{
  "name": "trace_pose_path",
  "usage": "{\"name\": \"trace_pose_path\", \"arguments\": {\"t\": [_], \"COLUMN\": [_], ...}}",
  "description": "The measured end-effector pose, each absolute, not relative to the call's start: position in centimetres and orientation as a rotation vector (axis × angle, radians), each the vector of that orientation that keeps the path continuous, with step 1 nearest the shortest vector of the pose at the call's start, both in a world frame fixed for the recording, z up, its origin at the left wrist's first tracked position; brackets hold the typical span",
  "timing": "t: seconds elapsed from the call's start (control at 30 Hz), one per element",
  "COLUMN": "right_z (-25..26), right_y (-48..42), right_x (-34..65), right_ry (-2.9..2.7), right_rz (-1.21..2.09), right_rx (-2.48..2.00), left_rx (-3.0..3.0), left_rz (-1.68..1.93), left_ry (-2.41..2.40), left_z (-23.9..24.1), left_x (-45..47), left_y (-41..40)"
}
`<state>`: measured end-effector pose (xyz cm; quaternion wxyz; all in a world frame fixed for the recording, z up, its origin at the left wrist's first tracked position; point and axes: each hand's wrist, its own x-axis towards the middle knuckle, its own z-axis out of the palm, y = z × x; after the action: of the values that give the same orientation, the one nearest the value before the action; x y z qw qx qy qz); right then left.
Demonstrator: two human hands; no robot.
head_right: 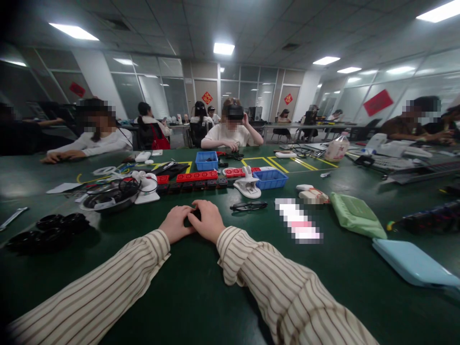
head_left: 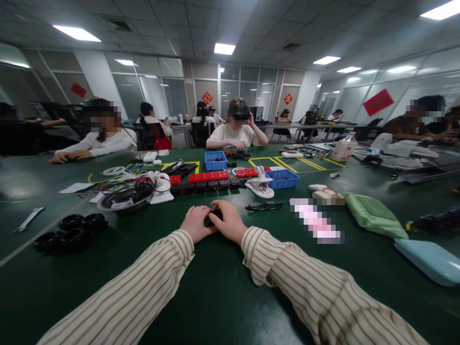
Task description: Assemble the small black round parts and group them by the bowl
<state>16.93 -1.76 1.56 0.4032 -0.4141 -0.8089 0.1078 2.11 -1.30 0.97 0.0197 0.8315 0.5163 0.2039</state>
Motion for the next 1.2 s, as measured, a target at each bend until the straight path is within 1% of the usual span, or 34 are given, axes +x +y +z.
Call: {"name": "trace_pose_path", "arguments": {"t": [0.27, 0.57, 0.7, 0.9, 1.0, 1.2], "right_z": [1.4, 1.7, 1.6, 1.4, 1.4, 1.8], "right_y": [-1.3, -1.5, -1.6, -1.6, -1.3, -1.6], "right_x": [16.7, 17.1, 17.1, 16.9, 16.8, 17.0], "right_ry": [-1.96, -2.109, -2.072, -1.97, -1.994, -2.153], "right_rz": [0.213, 0.283, 0.267, 0.206, 0.191, 0.188], "right_rx": [-1.241, -0.943, -0.947, -1.162, -1.19, -0.974], "left_rx": [2.55, 2.496, 2.454, 2.486, 2.52, 2.584], "left_rz": [0.65, 0.709, 0.741, 0.723, 0.7, 0.686], "left_ry": [1.758, 1.362, 1.49, 1.693, 1.732, 1.385], "left_z": [1.3, 0.3, 0.2, 0.7, 0.7, 0.5], "left_x": [3.3, 1.5, 1.5, 2.4, 2.6, 1.6], "left_y": [-1.9, -0.3, -0.4, -1.5, -1.6, -0.5]}}
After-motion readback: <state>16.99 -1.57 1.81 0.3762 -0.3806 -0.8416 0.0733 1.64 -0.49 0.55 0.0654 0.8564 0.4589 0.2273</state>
